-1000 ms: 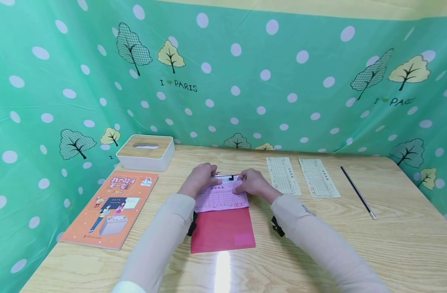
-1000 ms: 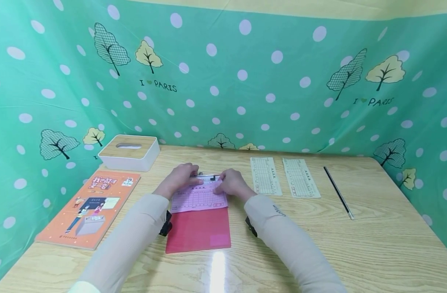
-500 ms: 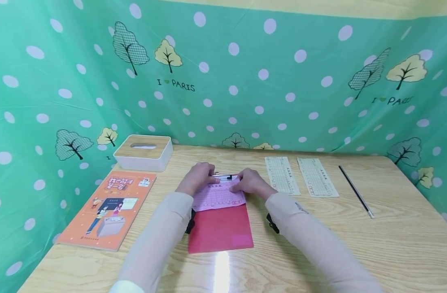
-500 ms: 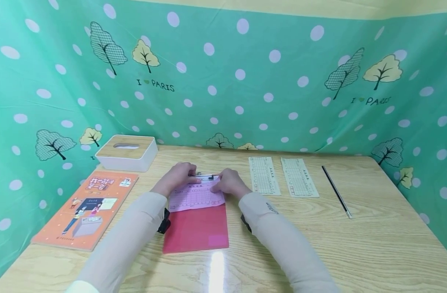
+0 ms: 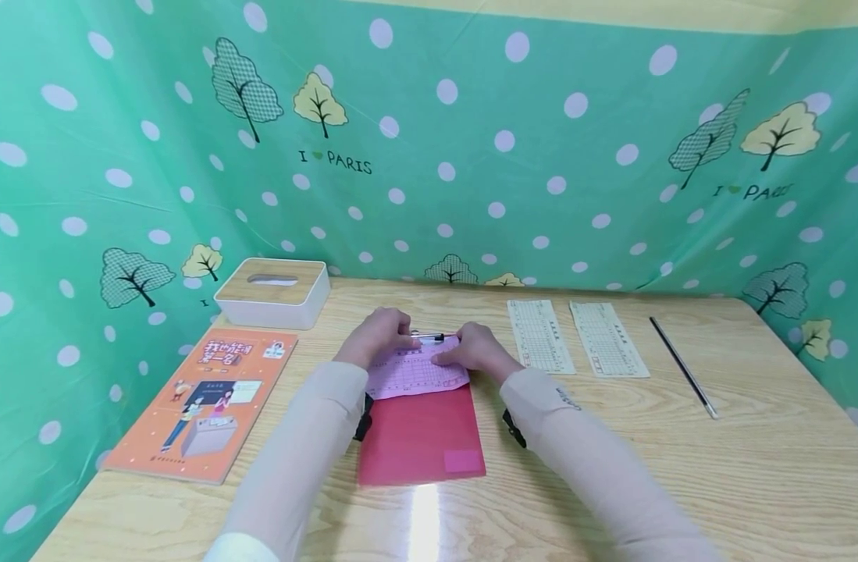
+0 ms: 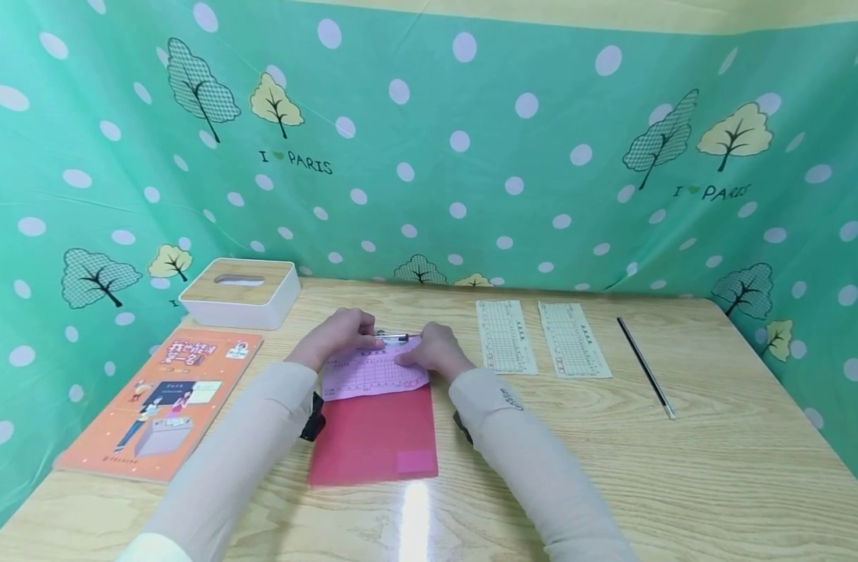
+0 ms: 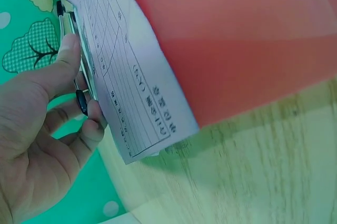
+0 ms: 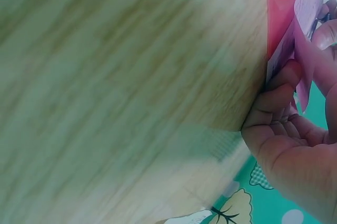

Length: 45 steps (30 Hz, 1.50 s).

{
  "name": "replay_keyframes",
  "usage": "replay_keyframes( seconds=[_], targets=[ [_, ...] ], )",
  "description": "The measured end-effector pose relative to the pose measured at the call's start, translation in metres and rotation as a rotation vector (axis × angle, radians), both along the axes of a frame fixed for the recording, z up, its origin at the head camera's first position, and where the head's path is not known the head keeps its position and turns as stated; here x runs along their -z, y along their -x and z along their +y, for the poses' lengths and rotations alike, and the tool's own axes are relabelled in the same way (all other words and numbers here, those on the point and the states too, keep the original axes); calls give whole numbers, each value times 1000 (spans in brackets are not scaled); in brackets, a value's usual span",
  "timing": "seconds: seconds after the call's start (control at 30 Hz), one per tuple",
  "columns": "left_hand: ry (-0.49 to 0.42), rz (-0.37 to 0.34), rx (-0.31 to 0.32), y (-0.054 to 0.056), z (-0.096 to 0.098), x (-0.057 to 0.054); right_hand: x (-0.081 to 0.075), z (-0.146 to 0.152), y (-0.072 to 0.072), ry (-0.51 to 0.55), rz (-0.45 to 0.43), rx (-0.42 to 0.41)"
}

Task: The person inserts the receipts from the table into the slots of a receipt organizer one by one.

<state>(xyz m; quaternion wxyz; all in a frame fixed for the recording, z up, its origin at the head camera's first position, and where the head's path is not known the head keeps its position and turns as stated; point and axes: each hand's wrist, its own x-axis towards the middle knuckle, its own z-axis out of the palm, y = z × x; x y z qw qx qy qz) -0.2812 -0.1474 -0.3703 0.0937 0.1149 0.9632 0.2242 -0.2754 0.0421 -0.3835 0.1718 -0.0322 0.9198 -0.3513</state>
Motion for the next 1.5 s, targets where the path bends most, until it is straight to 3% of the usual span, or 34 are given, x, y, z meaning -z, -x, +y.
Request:
replay_keyframes(
  seconds=[0.8,1.5],
  targets=[
    [-39,-55,37,2,-2,-9,-1,-4,2,10,-20,50],
    [3,-17,55,3,-1,-6,3,-3,14,3,-29,28]
  ],
)
